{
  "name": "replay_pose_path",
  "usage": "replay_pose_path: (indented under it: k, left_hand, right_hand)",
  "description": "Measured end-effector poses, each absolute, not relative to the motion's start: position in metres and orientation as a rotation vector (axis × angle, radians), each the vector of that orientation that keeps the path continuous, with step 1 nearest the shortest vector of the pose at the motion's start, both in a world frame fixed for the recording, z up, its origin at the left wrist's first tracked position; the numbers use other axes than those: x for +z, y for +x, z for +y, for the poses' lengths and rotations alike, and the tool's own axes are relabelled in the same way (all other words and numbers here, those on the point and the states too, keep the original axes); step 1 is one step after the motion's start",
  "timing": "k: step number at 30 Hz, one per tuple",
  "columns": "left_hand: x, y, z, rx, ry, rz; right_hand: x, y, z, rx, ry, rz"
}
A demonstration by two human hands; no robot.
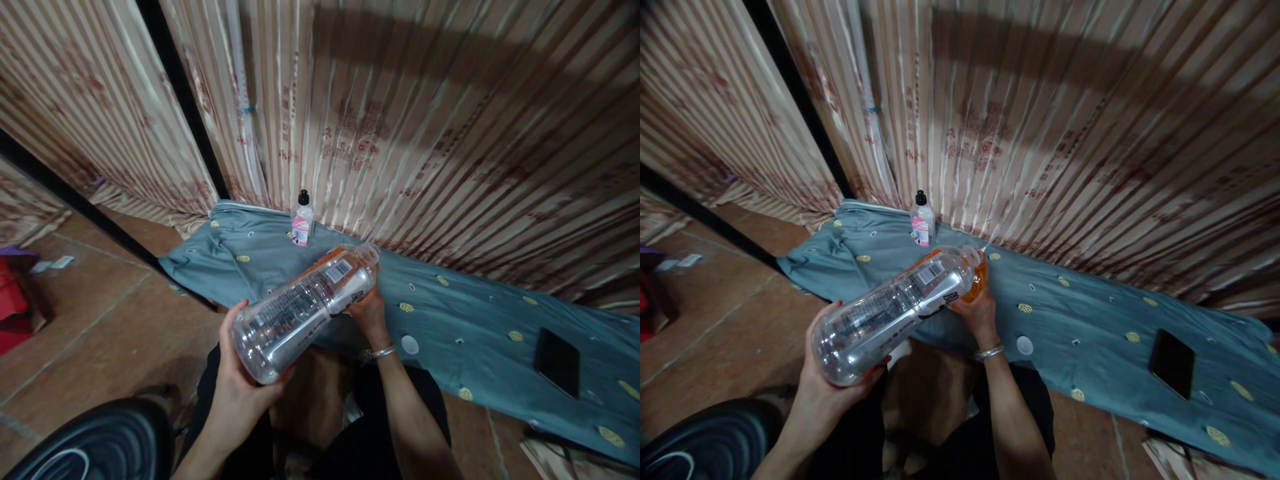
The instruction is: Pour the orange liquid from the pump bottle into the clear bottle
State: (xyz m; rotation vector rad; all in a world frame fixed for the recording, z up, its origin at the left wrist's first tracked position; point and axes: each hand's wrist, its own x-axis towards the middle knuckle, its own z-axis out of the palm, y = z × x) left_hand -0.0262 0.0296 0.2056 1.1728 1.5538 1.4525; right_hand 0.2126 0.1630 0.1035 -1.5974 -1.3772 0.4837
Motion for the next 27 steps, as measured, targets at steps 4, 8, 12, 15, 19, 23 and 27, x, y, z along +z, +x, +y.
replay_pose_path:
  k: [4,8,12,15,19,23,27]
  left_hand:
    - [0.209,-0.025,0.029,1.438,1.131,1.526]
    - [0.211,-0.025,0.029,1.439,1.135,1.521]
    - [0.211,-0.025,0.030,1.454,1.143,1.521]
    - [0.210,-0.025,0.030,1.454,1.139,1.514]
    - [0.209,-0.025,0.029,1.455,1.160,1.535]
    - [0.210,-0.025,0.029,1.454,1.177,1.543]
    - [0.209,-0.026,0.030,1.460,1.220,1.569]
  right_hand:
    - [0.103,0.212,0.162,0.458,-1.591,-1.396]
    - [0.109,0.212,0.161,0.484,-1.606,-1.392]
    - [0.114,0.210,0.159,0.541,-1.638,-1.369]
    - [0.116,0.210,0.159,0.545,-1.647,-1.362]
    - [0.115,0.210,0.160,0.511,-1.621,-1.377]
    - [0.114,0.209,0.160,0.527,-1.646,-1.369]
    - [0.113,0.210,0.159,0.507,-1.634,-1.378]
